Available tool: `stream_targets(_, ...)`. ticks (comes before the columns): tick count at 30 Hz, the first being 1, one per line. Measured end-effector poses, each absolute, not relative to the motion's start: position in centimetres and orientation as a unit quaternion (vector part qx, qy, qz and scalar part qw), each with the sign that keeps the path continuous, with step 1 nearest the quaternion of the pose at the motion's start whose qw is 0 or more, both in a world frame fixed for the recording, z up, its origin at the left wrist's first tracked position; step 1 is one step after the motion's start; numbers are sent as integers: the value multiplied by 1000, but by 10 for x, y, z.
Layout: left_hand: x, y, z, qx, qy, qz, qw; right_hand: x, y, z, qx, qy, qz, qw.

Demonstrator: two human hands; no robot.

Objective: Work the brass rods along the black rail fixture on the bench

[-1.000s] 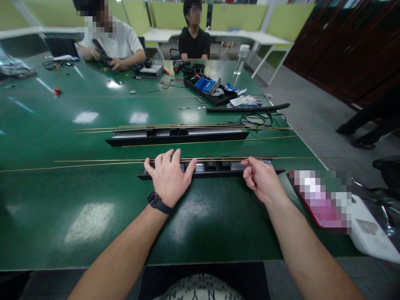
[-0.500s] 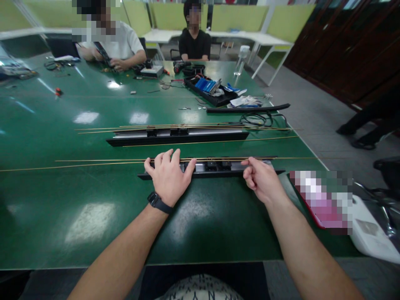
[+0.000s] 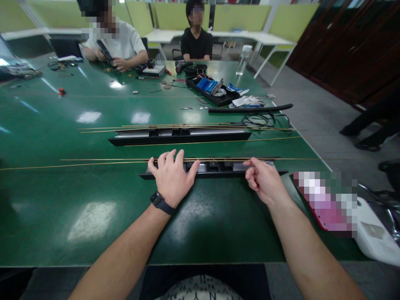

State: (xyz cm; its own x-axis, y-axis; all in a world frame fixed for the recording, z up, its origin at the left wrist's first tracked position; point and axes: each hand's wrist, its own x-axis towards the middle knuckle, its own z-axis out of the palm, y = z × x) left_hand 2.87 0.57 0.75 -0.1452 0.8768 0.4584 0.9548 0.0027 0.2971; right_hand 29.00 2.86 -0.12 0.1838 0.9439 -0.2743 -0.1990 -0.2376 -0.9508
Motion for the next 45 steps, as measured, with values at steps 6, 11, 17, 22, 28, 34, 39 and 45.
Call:
stream_targets(6, 29, 5, 7, -657, -700, -268, 79, 291, 29, -3, -564, -326, 549, 524)
stream_targets(11, 29, 5, 6, -660, -698, -265, 89, 291, 29, -4, -559, -331, 548, 527)
stream_targets(17, 27, 9, 0, -702, -656, -270, 65, 291, 29, -4, -560, -325, 550, 528)
stream_targets(22, 26, 11, -5, -763, -586, -270, 38, 291, 29, -3, -565, -321, 551, 524)
stream_targets(28, 26, 12, -6, -780, -565, -266, 38, 291, 29, -2, -563, -320, 553, 525)
stream_targets(34, 27, 14, -5, -783, -561, -265, 45, 290, 29, -1, -561, -324, 549, 528)
stream_targets(39, 34, 16, -7, -800, -533, -273, 35, 290, 30, -2, -560, -323, 551, 528)
stream_targets(45, 37, 19, -10, -808, -514, -285, 35, 290, 30, -4, -561, -325, 549, 528)
